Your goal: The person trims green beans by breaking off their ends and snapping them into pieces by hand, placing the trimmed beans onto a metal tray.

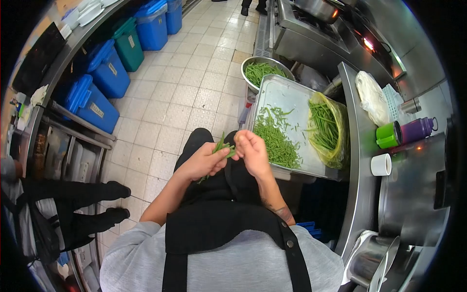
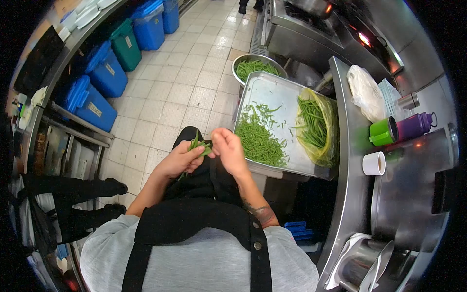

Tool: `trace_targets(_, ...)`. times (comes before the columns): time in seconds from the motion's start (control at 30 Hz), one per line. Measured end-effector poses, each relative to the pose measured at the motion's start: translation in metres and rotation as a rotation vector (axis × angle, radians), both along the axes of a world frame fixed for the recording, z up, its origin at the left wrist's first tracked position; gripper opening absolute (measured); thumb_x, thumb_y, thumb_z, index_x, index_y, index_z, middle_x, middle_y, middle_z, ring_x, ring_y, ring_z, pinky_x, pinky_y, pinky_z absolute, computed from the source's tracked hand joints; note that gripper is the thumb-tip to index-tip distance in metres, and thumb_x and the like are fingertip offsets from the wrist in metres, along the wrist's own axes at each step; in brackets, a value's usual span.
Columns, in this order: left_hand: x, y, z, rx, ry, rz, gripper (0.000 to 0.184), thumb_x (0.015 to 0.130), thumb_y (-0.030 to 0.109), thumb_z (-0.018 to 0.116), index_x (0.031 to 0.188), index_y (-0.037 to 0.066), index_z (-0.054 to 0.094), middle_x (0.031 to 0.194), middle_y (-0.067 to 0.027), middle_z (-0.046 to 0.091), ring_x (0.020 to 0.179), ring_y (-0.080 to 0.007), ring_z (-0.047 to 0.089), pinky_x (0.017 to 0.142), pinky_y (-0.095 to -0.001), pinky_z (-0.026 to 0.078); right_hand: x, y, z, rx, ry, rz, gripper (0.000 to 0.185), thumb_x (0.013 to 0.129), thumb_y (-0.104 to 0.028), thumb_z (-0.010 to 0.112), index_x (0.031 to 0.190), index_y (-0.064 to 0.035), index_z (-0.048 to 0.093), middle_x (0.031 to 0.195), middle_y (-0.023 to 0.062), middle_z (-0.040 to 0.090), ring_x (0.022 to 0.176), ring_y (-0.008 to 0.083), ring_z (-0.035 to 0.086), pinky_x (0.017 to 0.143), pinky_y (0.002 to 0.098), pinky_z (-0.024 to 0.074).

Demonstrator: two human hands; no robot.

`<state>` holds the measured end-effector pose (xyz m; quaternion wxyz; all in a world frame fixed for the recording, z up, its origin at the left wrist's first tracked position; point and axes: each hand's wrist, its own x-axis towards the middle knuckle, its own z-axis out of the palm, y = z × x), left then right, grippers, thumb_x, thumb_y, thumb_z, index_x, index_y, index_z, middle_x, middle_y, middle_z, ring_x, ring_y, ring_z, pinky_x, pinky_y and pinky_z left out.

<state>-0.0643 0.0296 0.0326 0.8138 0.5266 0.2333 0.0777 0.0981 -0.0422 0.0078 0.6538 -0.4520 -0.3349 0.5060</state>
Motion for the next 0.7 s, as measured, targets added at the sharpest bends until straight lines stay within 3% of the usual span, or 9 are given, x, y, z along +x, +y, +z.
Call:
trace_targets(0.07, -0.004, 0.0, 0.005, 0.046, 0.054, -0.069, 0.029, 0.099, 0.027, 0.044, 0.097, 0.004, 0.061, 0.057, 0.0061, 0.039, 0.047, -0.0028, 0.033, 0.042, -0.0197, 0.027, 0.007, 0.003, 0.001, 0.074, 0.4, 0.031, 0.014, 0.096, -0.013, 0.047, 0.089, -0.0015, 0.053, 0.077, 0.0028, 0.051, 0.057, 0.0061, 0.04, 0.052, 0.0192, 0.0352)
trace_targets(0.2, -0.003, -0.001, -0.003, 0.212, 0.13, -0.103, 0.028, 0.096, 0.025, 0.048, 0.092, 0.002, 0.064, 0.056, 0.0039, 0.042, 0.049, -0.0041, 0.037, 0.044, -0.0216, 0.032, 0.019, 0.002, 0.007, 0.044, 0.38, 0.093, 0.016, 0.092, -0.011, 0.04, 0.087, -0.0012, 0.052, 0.077, 0.0063, 0.053, 0.057, 0.0088, 0.038, 0.053, 0.0238, 0.0348)
trace_targets(0.23, -0.002, -0.001, -0.002, 0.342, 0.182, -0.096, 0.028, 0.095, 0.025, 0.049, 0.09, 0.001, 0.064, 0.057, 0.0004, 0.046, 0.049, -0.0081, 0.041, 0.047, -0.0244, 0.035, 0.02, 0.001, 0.007, 0.015, 0.362, 0.129, 0.019, 0.089, -0.012, 0.038, 0.088, 0.0, 0.053, 0.078, 0.0087, 0.055, 0.058, 0.0107, 0.041, 0.053, 0.026, 0.0359)
trace_targets(0.33, 0.001, -0.002, -0.002, 0.681, 0.314, -0.08, 0.026, 0.091, 0.023, 0.053, 0.088, 0.0, 0.064, 0.061, -0.0103, 0.056, 0.055, -0.0205, 0.054, 0.054, -0.0327, 0.043, 0.016, 0.001, 0.003, -0.037, 0.213, 0.171, 0.025, 0.091, -0.016, 0.037, 0.09, 0.0016, 0.054, 0.078, 0.0093, 0.056, 0.059, 0.0116, 0.043, 0.053, 0.026, 0.0366)
trace_targets(0.37, 0.001, -0.002, -0.004, 0.761, 0.342, -0.078, 0.025, 0.091, 0.022, 0.053, 0.09, 0.0, 0.064, 0.064, -0.014, 0.059, 0.059, -0.025, 0.058, 0.057, -0.0351, 0.044, 0.016, 0.001, -0.001, -0.062, 0.17, 0.187, 0.022, 0.091, -0.017, 0.045, 0.092, 0.0016, 0.057, 0.074, 0.0065, 0.058, 0.06, 0.0101, 0.047, 0.053, 0.0256, 0.038)
trace_targets(0.5, -0.003, -0.003, -0.014, 0.953, 0.371, -0.093, 0.025, 0.088, 0.021, 0.054, 0.091, -0.001, 0.064, 0.08, -0.0235, 0.062, 0.08, -0.0398, 0.061, 0.068, -0.0446, 0.047, 0.004, -0.003, 0.002, -0.2, -0.572, 0.149, 0.012, 0.084, -0.013, 0.065, 0.085, -0.0006, 0.063, 0.071, 0.0019, 0.063, 0.064, 0.0064, 0.055, 0.056, 0.0247, 0.0436)
trace_targets(0.6, -0.005, -0.004, -0.011, 0.984, 0.446, -0.168, 0.028, 0.087, 0.026, 0.055, 0.087, -0.001, 0.063, 0.085, -0.0249, 0.062, 0.084, -0.0414, 0.06, 0.072, -0.0479, 0.047, 0.005, -0.006, -0.008, -0.063, -0.587, 0.203, 0.013, 0.084, -0.012, 0.064, 0.083, 0.0005, 0.062, 0.073, 0.0042, 0.063, 0.07, 0.0091, 0.057, 0.064, 0.0267, 0.0475)
trace_targets(0.7, -0.01, -0.002, -0.019, 1.015, 0.524, -0.328, 0.03, 0.088, 0.029, 0.055, 0.084, 0.001, 0.063, 0.084, -0.0249, 0.062, 0.085, -0.0409, 0.06, 0.072, -0.0487, 0.048, 0.01, -0.011, -0.009, -0.101, -0.752, 0.377, 0.008, 0.082, -0.012, 0.065, 0.083, -0.0035, 0.064, 0.064, 0.0025, 0.057, 0.058, 0.0074, 0.048, 0.054, 0.0257, 0.0409)
